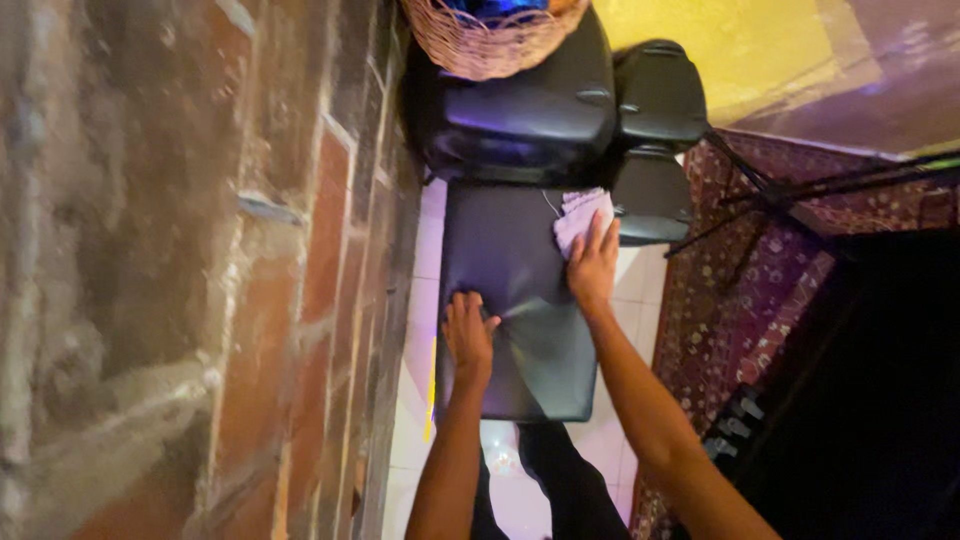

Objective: The person wipes a stool, a music stand, a sound mixer, and a neon wall sign using a cloth.

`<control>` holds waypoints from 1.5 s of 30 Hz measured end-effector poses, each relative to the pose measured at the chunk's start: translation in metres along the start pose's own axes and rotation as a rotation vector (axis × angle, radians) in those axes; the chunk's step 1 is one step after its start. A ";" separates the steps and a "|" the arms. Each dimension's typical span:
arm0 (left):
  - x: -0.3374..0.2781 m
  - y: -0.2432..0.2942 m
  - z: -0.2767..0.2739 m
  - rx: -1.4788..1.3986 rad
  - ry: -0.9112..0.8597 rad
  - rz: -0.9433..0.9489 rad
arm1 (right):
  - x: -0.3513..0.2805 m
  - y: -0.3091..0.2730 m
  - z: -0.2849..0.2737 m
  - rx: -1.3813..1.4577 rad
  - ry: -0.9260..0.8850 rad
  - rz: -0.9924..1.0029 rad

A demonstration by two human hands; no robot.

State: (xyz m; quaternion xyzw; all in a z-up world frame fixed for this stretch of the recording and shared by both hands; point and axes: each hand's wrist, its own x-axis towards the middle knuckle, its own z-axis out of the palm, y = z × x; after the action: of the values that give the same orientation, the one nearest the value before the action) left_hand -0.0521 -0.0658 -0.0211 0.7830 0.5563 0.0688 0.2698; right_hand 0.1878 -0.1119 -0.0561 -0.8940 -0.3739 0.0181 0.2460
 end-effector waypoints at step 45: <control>-0.042 -0.059 0.013 -0.863 0.591 -0.264 | -0.119 -0.112 -0.009 0.132 -0.277 -0.655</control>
State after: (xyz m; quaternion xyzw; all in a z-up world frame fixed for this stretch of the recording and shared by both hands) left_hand -0.1117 -0.0942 -0.0540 0.4716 0.6235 0.4739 0.4053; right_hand 0.0307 -0.1293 -0.0153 -0.6980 -0.6685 0.0834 0.2429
